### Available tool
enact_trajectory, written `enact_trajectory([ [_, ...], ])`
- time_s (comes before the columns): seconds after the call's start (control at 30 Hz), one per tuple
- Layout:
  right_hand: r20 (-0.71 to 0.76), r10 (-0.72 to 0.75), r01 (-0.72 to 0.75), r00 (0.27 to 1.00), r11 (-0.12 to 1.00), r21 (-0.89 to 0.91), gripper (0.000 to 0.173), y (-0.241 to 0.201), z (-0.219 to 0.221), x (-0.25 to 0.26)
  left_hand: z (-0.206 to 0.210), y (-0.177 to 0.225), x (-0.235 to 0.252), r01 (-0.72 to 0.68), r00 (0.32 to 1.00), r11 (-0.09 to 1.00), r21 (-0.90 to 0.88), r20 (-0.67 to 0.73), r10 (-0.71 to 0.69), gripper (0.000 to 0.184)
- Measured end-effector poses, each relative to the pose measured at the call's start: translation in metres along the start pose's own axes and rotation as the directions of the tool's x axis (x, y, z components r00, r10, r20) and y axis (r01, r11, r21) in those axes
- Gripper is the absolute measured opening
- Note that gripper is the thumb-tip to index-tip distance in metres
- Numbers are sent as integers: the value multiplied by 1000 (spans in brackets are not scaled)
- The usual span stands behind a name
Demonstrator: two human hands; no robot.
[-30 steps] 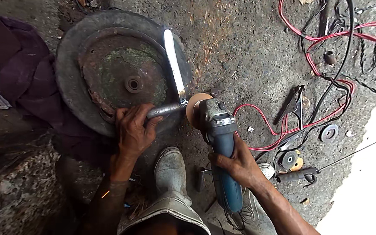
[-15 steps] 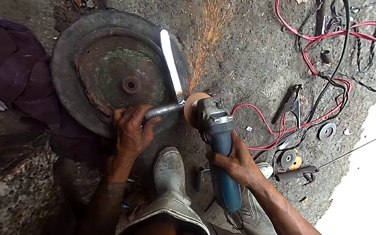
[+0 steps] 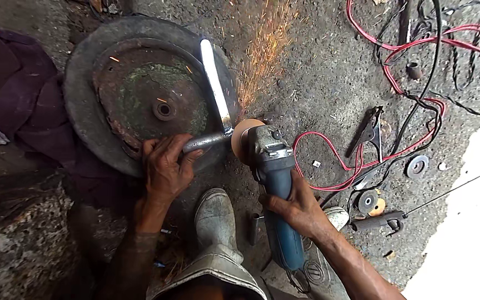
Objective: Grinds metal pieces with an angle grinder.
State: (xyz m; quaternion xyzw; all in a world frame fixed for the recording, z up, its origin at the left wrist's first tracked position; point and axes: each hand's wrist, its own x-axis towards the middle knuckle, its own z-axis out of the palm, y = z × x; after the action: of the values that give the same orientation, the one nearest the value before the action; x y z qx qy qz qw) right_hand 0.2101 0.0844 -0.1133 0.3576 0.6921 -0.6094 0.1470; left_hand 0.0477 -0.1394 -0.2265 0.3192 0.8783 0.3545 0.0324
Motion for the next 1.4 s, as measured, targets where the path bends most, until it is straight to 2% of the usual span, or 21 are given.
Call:
enact_trajectory([
  [0.73,-24,-13,15,1000,998,60,50,5,6,6,1,0,-1,-4,1000,1000,0,-19,4,41],
  [1.23,-91,-48,60,995,990,131,51,13,13,4,3,1,-1,-2,999,1000,-1,-39,2,43],
  [1.4,-100,-72,77,992,996,47,53,15,1,-6,4,0,-2,-8,998,1000,7,-67,9,41],
])
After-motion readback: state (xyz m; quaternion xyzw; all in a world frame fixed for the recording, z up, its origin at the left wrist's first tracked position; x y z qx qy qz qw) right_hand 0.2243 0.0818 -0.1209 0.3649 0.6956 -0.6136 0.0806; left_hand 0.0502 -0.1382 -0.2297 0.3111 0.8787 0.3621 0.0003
